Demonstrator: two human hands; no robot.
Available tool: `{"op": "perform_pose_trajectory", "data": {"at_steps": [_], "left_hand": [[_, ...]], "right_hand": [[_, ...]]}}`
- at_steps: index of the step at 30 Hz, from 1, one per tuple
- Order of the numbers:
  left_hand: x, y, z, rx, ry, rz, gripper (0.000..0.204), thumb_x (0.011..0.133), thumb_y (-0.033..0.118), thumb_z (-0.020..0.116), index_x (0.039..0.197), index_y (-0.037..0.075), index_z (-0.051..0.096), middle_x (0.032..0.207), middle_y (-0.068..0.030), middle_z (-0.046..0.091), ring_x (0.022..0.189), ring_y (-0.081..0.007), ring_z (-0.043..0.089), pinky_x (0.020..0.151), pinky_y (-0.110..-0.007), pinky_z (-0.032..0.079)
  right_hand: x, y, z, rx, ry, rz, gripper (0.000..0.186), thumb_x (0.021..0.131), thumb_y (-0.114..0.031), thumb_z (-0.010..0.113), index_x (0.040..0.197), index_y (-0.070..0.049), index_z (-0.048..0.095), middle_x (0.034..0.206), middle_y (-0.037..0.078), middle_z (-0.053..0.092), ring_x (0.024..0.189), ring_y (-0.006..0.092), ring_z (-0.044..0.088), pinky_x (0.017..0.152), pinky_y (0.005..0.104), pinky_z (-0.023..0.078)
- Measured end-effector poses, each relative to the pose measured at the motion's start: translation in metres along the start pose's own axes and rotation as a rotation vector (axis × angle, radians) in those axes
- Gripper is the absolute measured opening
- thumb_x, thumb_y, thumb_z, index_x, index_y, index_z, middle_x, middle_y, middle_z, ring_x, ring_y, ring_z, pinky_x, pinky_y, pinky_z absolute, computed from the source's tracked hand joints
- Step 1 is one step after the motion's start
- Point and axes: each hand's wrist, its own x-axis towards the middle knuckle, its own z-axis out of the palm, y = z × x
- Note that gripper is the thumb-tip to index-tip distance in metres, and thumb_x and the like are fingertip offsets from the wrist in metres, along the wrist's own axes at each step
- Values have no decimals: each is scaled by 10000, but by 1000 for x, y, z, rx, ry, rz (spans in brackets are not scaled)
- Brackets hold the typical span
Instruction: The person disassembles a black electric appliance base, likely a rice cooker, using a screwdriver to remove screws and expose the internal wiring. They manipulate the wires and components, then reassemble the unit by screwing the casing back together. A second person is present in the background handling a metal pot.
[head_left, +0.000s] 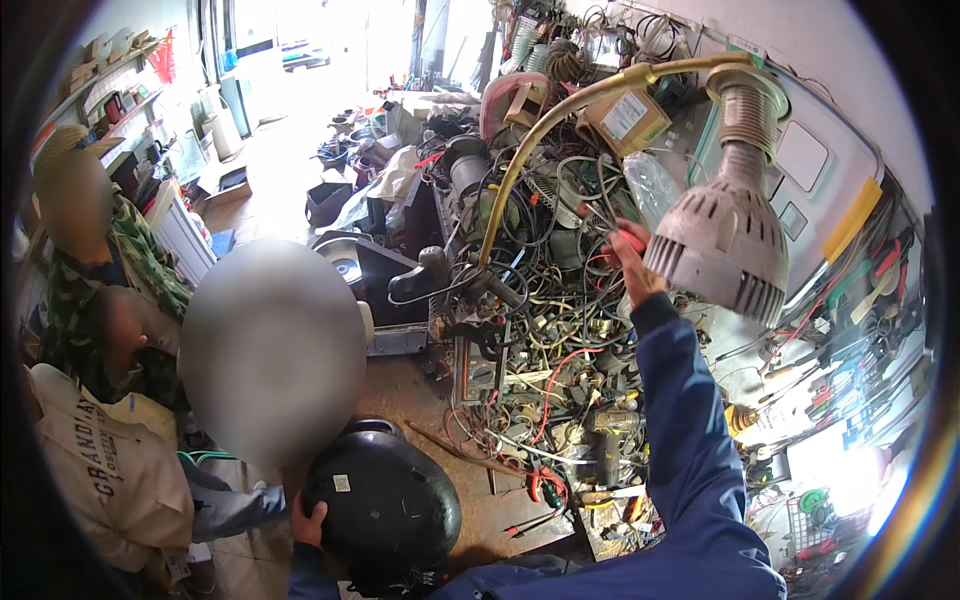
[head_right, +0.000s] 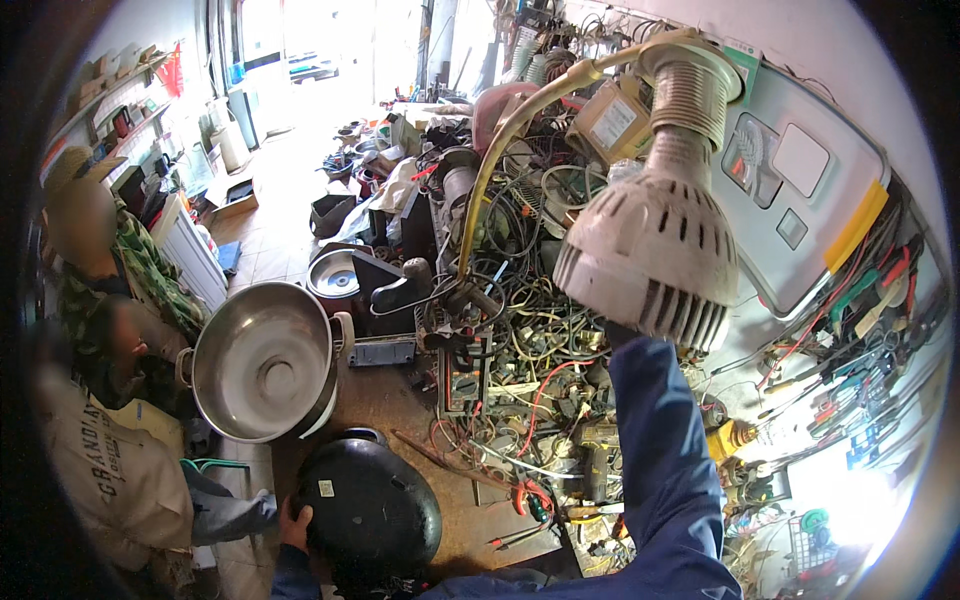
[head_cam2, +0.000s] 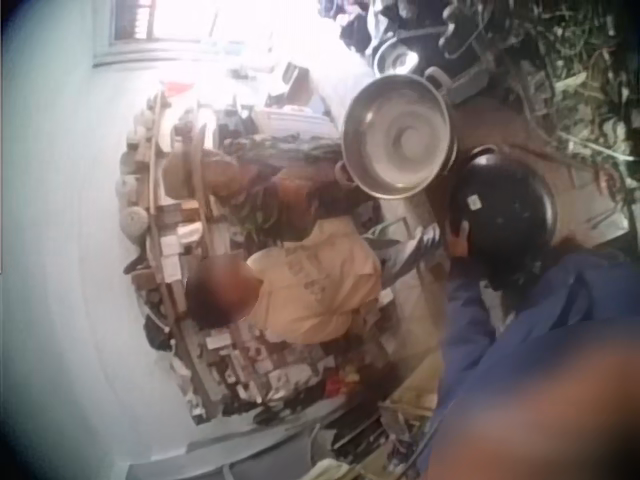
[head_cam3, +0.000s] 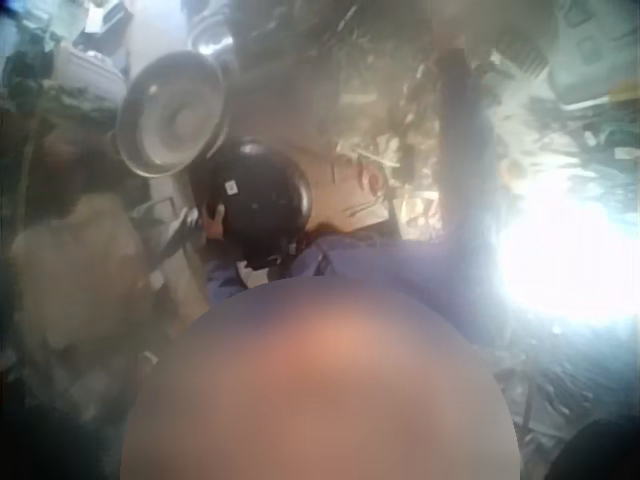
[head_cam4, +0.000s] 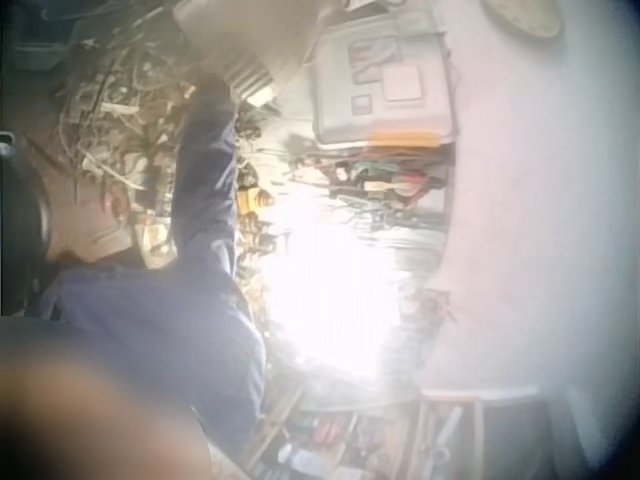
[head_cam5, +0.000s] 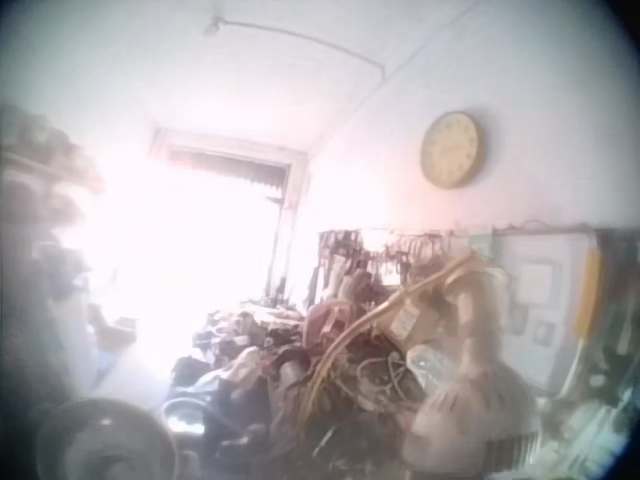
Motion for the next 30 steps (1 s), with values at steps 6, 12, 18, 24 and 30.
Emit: {"op": "perform_pose_trajectory", "data": {"at_steps": [6, 12, 18, 24, 30], "left_hand": [[-1, 22, 11, 72, -17, -18, 953, 809, 431, 870, 1519, -27, 430, 1422, -185, 580, 1295, -307, 561, 1119, -425, 427], [-9, 28, 14, 85, 1, -113, 1020, 807, 500, 846, 1555, -1, 366, 1503, -201, 483, 1379, -351, 481, 1152, -512, 416], [-3, -16, -8, 133, -67, -115, 1127, 783, 645, 819, 1609, 85, 298, 1593, -220, 354, 1412, -432, 436, 1129, -646, 461], [-15, -6, -4, 137, 40, -111, 1092, 796, 569, 852, 1595, 45, 323, 1510, -240, 464, 1352, -417, 504, 1061, -614, 488], [-20, 28, 10, 81, 56, -124, 973, 815, 438, 858, 1529, -44, 405, 1474, -199, 524, 1351, -316, 509, 1167, -433, 375]], "right_hand": [[90, 11, 26, -23, 77, 42, 259, 947, -96, 698, 1184, 5, 675, 857, 58, 711, 682, 154, 716, 610, 280, 598], [136, 35, 63, -49, 77, 186, 239, 943, -99, 692, 1159, -1, 663, 869, 72, 713, 699, 183, 730, 612, 319, 613], [207, 38, 83, 183, -31, 102, 230, 958, -151, 698, 1126, 2, 666, 903, 87, 721, 762, 200, 740, 705, 324, 626], [268, -96, 130, 268, -99, -130, 161, 963, -214, 729, 954, -53, 719, 890, 96, 736, 782, 186, 721, 717, 333, 607], [196, -53, 114, -97, -136, 28, 199, 998, -210, 673, 1081, -36, 721, 843, 80, 721, 675, 158, 715, 619, 293, 624]]}}
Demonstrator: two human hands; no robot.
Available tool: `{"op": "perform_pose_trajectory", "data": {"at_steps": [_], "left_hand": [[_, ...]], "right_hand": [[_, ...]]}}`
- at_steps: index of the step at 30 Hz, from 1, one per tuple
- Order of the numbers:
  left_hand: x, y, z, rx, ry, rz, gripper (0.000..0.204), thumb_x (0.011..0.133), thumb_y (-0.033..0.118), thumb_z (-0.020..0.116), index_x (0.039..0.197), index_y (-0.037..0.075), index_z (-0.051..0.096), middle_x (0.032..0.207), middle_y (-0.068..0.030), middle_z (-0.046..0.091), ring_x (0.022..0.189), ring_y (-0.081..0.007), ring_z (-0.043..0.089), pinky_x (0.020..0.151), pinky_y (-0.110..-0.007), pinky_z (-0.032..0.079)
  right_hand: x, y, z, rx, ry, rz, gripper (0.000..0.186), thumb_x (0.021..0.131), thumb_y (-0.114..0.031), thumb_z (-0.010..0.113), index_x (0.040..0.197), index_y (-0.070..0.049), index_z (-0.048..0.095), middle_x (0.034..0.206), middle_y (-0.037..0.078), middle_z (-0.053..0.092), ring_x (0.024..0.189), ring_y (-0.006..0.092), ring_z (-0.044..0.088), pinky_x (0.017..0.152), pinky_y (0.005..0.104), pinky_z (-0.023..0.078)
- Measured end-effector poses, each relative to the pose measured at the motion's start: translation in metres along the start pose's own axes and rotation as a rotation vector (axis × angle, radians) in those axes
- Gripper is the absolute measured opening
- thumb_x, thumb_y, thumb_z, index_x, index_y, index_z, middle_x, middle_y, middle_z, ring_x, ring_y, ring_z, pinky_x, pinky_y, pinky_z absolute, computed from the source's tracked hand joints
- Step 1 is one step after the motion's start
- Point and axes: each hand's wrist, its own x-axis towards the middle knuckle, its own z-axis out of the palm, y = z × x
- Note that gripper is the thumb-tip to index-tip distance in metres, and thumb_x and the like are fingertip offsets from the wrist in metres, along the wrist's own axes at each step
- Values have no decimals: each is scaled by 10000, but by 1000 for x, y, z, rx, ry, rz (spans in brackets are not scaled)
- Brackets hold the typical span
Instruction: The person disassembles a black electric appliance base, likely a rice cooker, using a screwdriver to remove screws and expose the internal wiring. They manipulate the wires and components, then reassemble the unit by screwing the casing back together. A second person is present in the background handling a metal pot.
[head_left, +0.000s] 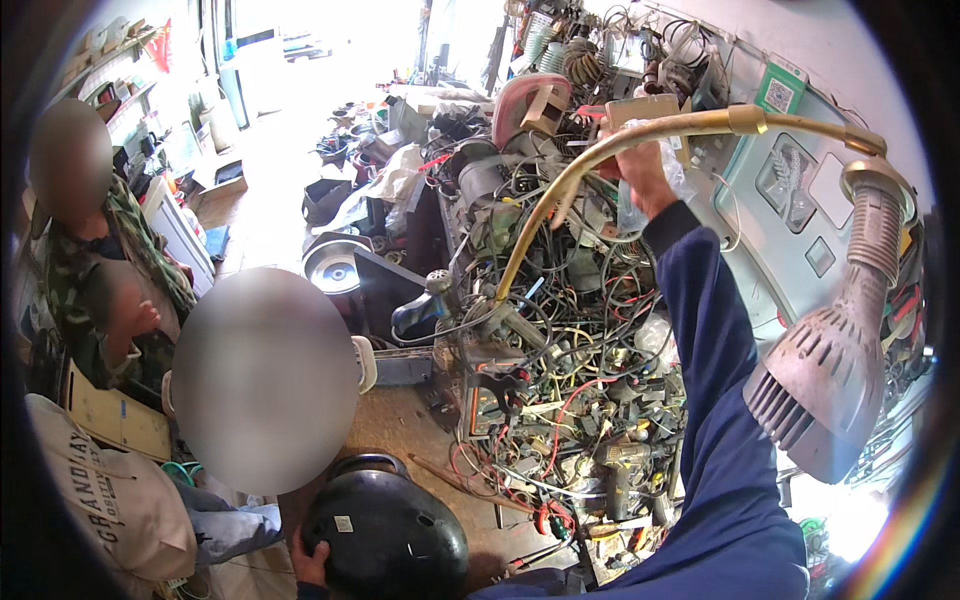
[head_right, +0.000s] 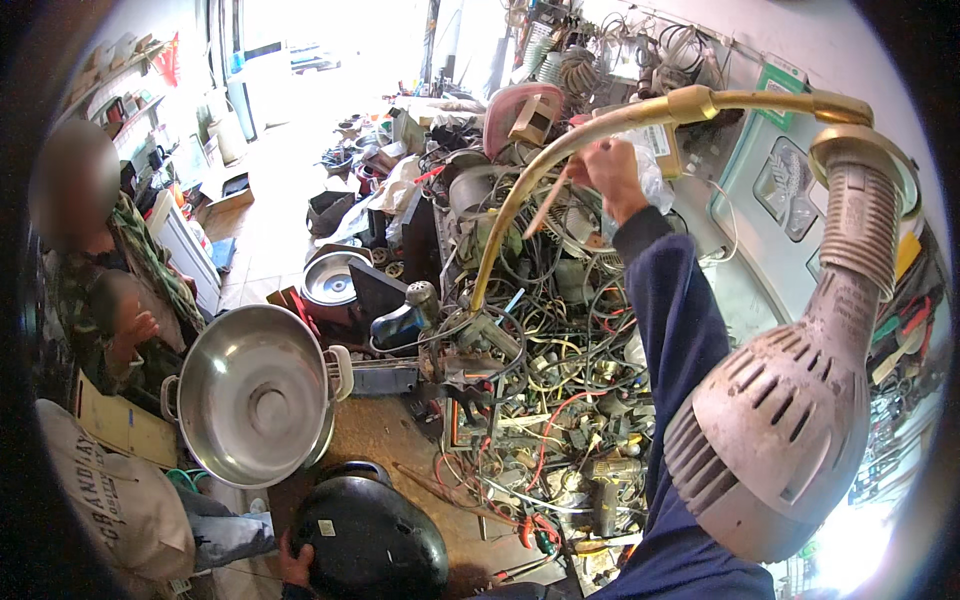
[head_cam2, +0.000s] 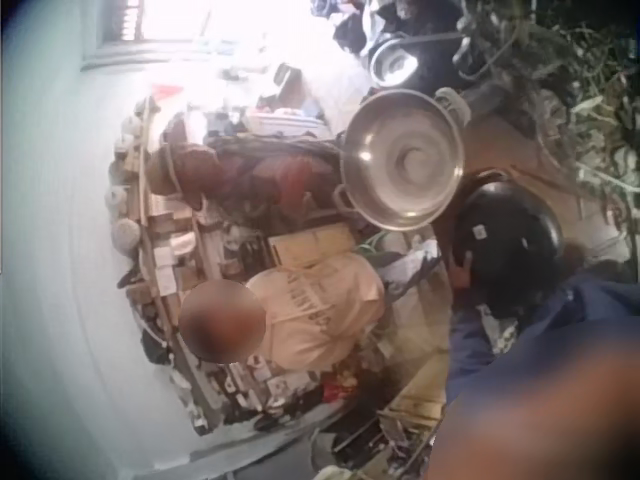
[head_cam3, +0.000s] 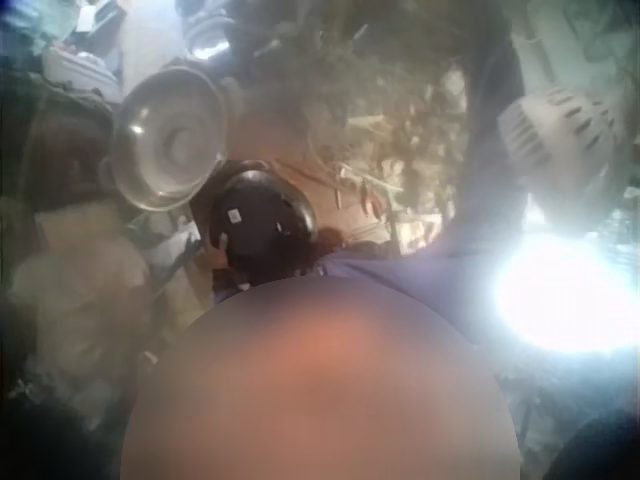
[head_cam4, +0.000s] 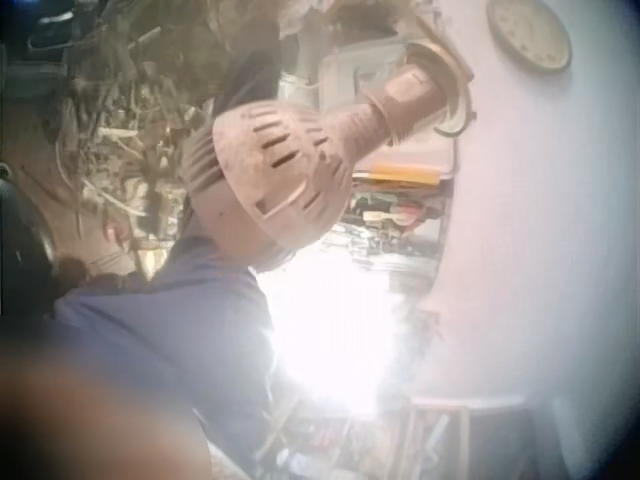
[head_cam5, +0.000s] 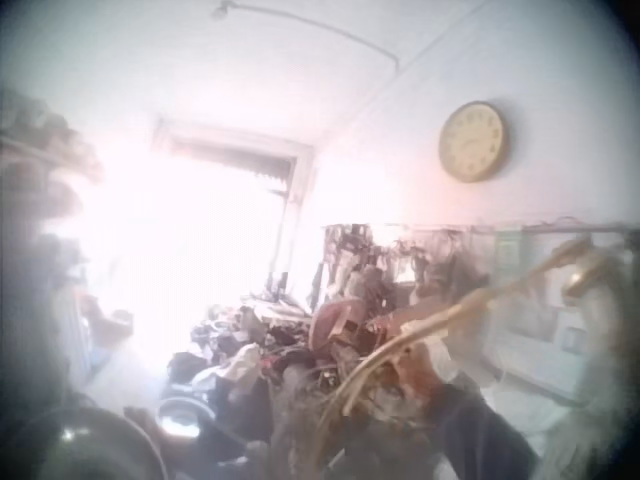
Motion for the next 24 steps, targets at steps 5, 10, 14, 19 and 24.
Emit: {"op": "perform_pose_trajectory", "data": {"at_steps": [5, 10, 14, 19, 24], "left_hand": [[29, -44, -12, 136, -53, 42, 1139, 777, 614, 844, 1610, 78, 282, 1559, -248, 401, 1380, -443, 472, 1086, -643, 488], [27, -41, -18, 165, -82, -19, 1151, 779, 650, 817, 1625, 115, 249, 1580, -243, 364, 1412, -452, 431, 1112, -674, 481], [22, -26, -12, 83, -134, -4, 1154, 779, 672, 802, 1630, 126, 245, 1605, -232, 327, 1438, -442, 399, 1140, -674, 458], [25, -44, -19, 254, -68, -25, 1179, 759, 724, 781, 1628, 124, 256, 1614, -212, 324, 1441, -431, 399, 1155, -679, 441], [8, 0, 1, 90, 49, 10, 951, 812, 485, 857, 1512, -16, 455, 1426, -175, 563, 1305, -294, 539, 1115, -423, 423]], "right_hand": [[-71, 24, -45, -69, -42, 59, 282, 963, -255, 729, 1099, -8, 724, 844, 76, 735, 683, 135, 715, 624, 273, 594], [-99, 36, -47, -4, -64, 66, 285, 964, -217, 723, 1129, 15, 716, 845, 79, 725, 692, 140, 717, 626, 280, 602], [-104, 33, -49, -136, -282, 157, 244, 961, -172, 705, 1078, 42, 707, 796, 80, 710, 638, 133, 695, 565, 274, 579], [-59, -8, -48, -178, 189, -210, 205, 965, -170, 691, 1084, -10, 738, 777, 30, 706, 621, 92, 634, 560, 262, 527], [-91, -17, -13, 9, -249, -290, 177, 936, -109, 705, 1086, -24, 747, 839, 31, 721, 664, 85, 649, 604, 236, 539]]}}
